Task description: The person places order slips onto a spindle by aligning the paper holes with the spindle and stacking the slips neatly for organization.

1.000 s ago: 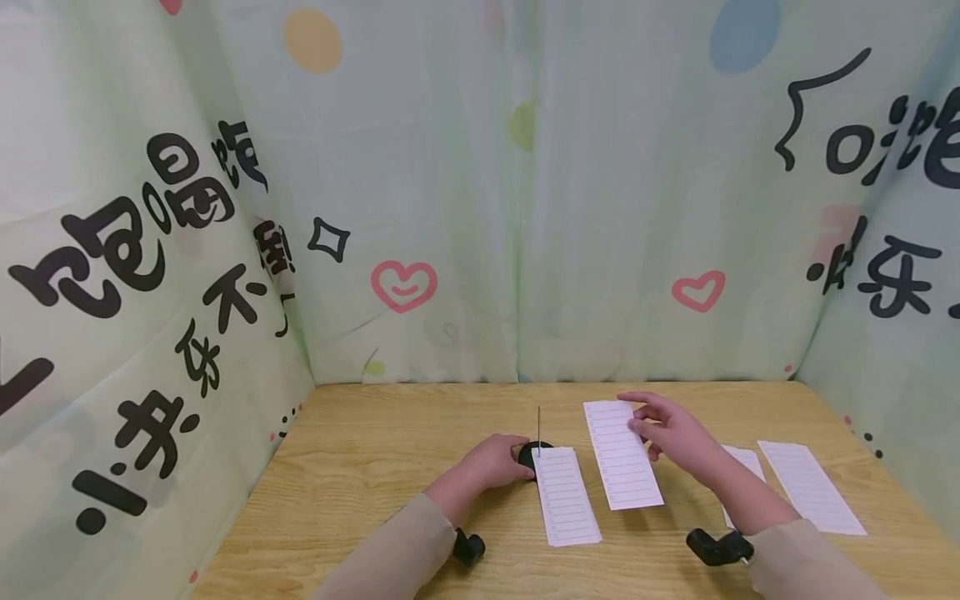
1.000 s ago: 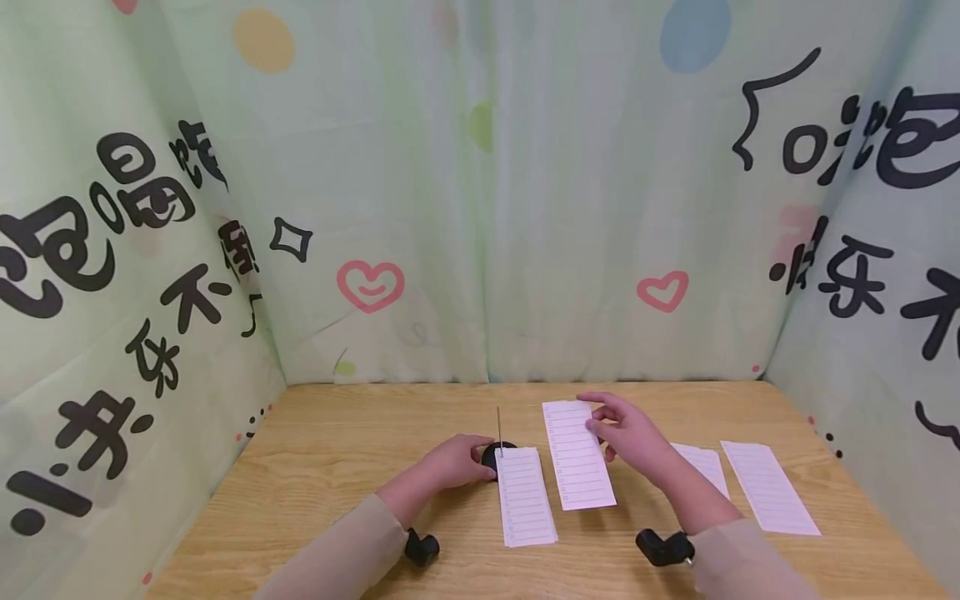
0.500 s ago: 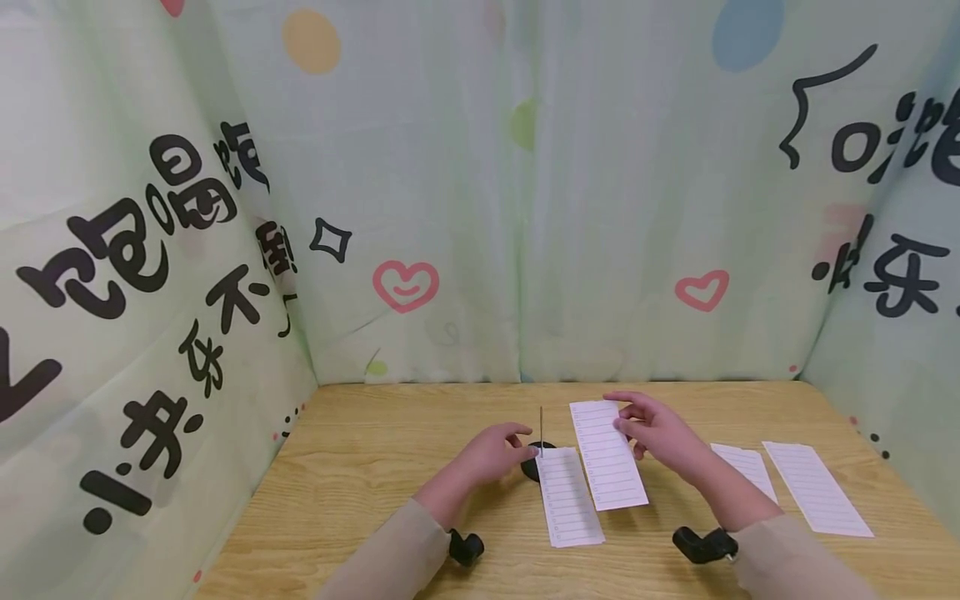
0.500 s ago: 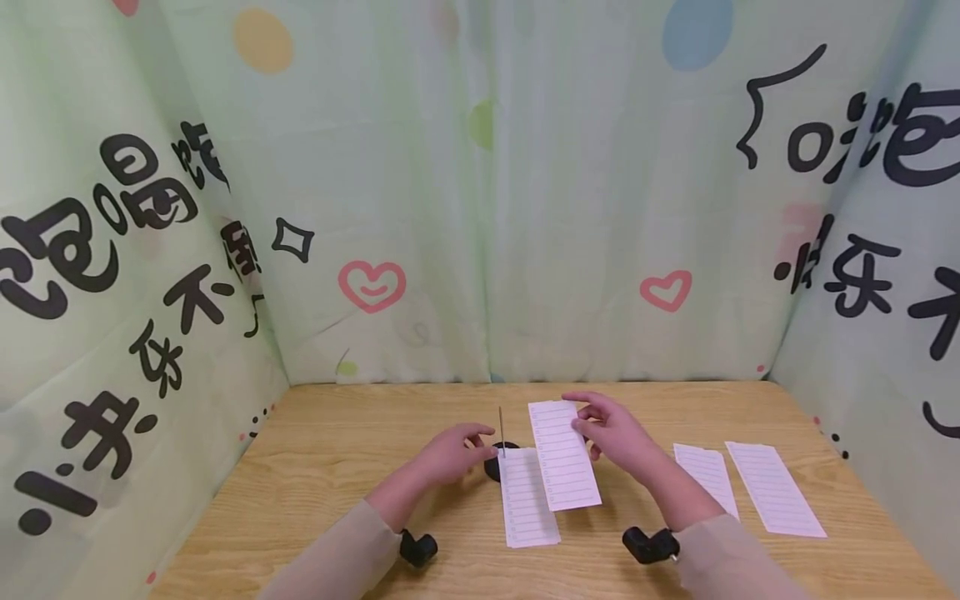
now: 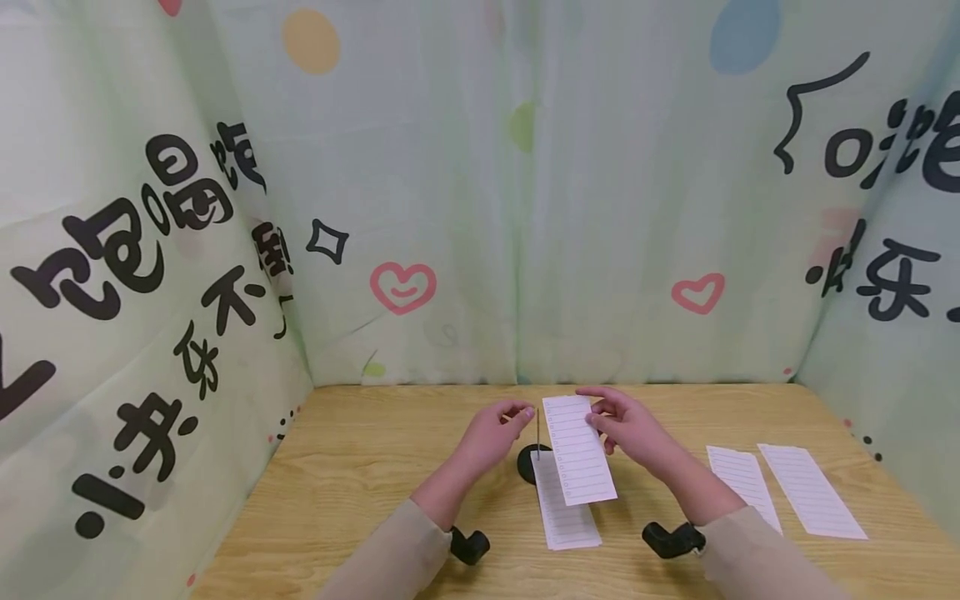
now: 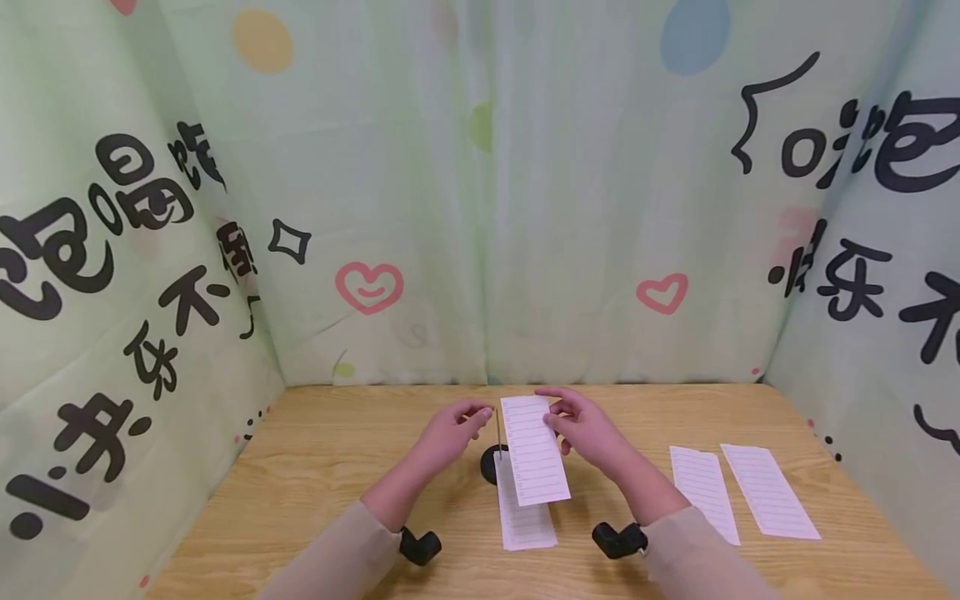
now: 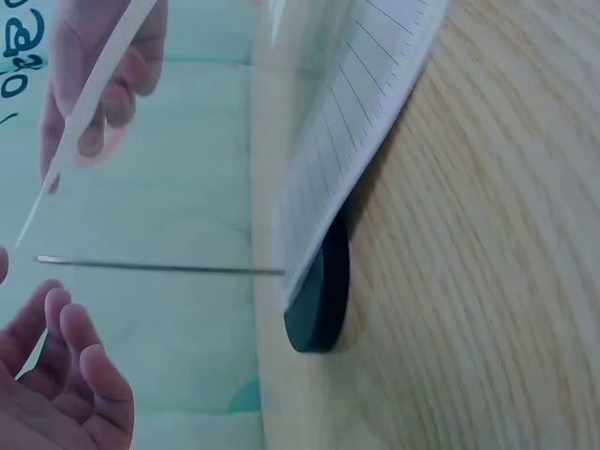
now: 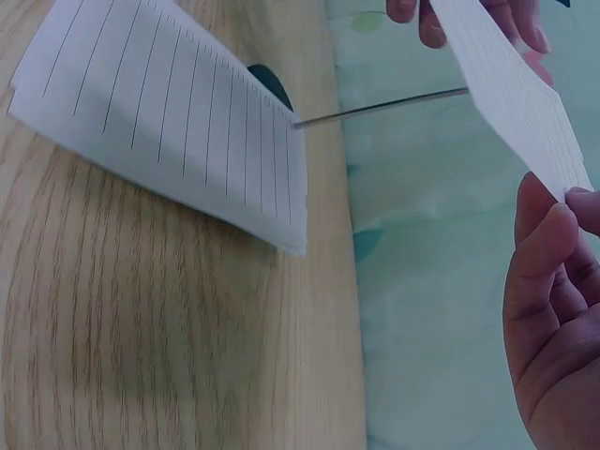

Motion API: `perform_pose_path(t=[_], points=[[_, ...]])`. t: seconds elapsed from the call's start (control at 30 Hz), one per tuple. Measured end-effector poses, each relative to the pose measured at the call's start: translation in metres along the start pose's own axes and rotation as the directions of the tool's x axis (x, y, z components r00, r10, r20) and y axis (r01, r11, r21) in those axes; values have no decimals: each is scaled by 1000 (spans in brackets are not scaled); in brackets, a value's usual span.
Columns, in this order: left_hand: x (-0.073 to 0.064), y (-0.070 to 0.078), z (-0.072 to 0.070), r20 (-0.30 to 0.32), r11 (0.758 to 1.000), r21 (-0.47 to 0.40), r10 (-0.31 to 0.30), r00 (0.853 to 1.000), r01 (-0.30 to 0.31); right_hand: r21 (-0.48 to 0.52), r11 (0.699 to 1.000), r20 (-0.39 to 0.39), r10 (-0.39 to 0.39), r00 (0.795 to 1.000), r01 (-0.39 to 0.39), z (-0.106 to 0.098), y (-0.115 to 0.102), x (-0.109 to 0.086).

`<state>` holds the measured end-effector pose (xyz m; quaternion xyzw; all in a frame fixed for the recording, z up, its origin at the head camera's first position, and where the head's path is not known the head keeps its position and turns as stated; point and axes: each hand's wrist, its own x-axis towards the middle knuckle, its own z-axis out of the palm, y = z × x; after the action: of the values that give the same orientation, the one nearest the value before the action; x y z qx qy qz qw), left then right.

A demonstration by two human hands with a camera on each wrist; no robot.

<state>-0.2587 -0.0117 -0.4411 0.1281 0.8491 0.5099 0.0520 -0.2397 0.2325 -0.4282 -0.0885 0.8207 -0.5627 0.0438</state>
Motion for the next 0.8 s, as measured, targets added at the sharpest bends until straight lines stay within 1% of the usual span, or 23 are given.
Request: perform_pose_path(t=[0.13, 0.27, 0.37, 0.47, 0.8], points=[[1, 7, 2, -46, 998, -69, -9, 999, 6, 4, 1000, 2, 3, 1000, -3, 7, -4, 2], [2, 12, 5, -79, 995, -100, -13, 997, 5, 5, 1000, -1, 3, 1000, -3, 9, -7, 3], [3, 13, 7, -89, 993, -118, -15, 996, 4, 4, 1000, 2, 7, 1000, -7, 9, -6, 4], [5, 13, 9, -90, 991, -133, -28, 996, 16, 5, 1000, 6, 5, 1000, -5, 11, -5, 4], [7, 14, 13, -91, 990, -138, -32, 995, 19, 24, 1000, 8, 8, 1000, -8, 12, -4, 1]])
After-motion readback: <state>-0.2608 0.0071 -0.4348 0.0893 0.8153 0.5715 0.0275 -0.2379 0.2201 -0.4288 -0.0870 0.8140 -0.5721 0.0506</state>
